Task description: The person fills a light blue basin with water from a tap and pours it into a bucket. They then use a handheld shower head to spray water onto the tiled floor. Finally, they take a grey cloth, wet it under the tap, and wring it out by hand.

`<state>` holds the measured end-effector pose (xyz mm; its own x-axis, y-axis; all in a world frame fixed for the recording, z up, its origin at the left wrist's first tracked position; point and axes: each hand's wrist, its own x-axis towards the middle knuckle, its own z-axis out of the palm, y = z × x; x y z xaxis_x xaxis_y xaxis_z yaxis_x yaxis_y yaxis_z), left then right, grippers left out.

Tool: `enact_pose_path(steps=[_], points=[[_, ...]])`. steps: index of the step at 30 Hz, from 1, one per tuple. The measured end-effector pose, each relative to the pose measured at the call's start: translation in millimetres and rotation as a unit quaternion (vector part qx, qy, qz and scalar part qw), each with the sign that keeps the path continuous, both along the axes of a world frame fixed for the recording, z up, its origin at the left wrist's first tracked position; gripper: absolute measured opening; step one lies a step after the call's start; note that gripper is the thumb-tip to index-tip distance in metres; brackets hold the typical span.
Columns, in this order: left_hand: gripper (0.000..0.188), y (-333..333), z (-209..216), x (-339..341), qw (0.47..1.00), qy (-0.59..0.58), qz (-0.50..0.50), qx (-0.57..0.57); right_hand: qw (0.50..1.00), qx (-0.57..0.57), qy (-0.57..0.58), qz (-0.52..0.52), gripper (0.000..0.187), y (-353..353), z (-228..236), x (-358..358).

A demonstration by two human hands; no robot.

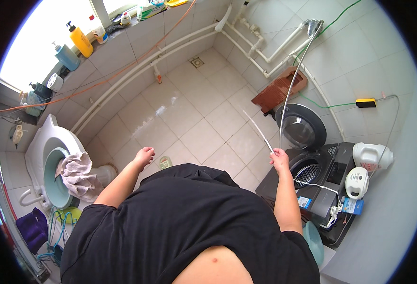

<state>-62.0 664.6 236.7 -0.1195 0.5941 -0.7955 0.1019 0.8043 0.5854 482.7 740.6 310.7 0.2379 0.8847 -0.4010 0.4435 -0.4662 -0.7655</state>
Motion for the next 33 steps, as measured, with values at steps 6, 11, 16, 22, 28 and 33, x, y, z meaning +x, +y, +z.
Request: enact_pose_path(steps=[6,11,16,22,28,33], points=[[0.031,4,6,2,1.000,0.001,0.003,0.001,0.999,-0.007,-0.026,0.025,0.025,-10,-9,-8],[0.030,2,1,2,1.000,0.000,0.015,-0.004,0.994,-0.053,-0.064,0.071,0.026,-16,-15,-24],[0.031,0,-1,2,1.000,-0.001,-0.001,-0.016,0.986,-0.091,-0.073,0.121,0.026,-17,-31,-49],[0.030,-2,3,-3,1.000,-0.004,0.009,-0.017,0.985,-0.066,-0.070,0.141,0.026,-6,-23,-97],[0.029,-6,0,-16,0.999,-0.007,0.032,-0.012,0.973,-0.075,-0.080,0.203,0.024,5,-26,-127],[0.029,-14,-2,-40,0.998,-0.015,0.066,-0.007,0.955,-0.101,-0.111,0.257,0.024,16,-22,-163]])
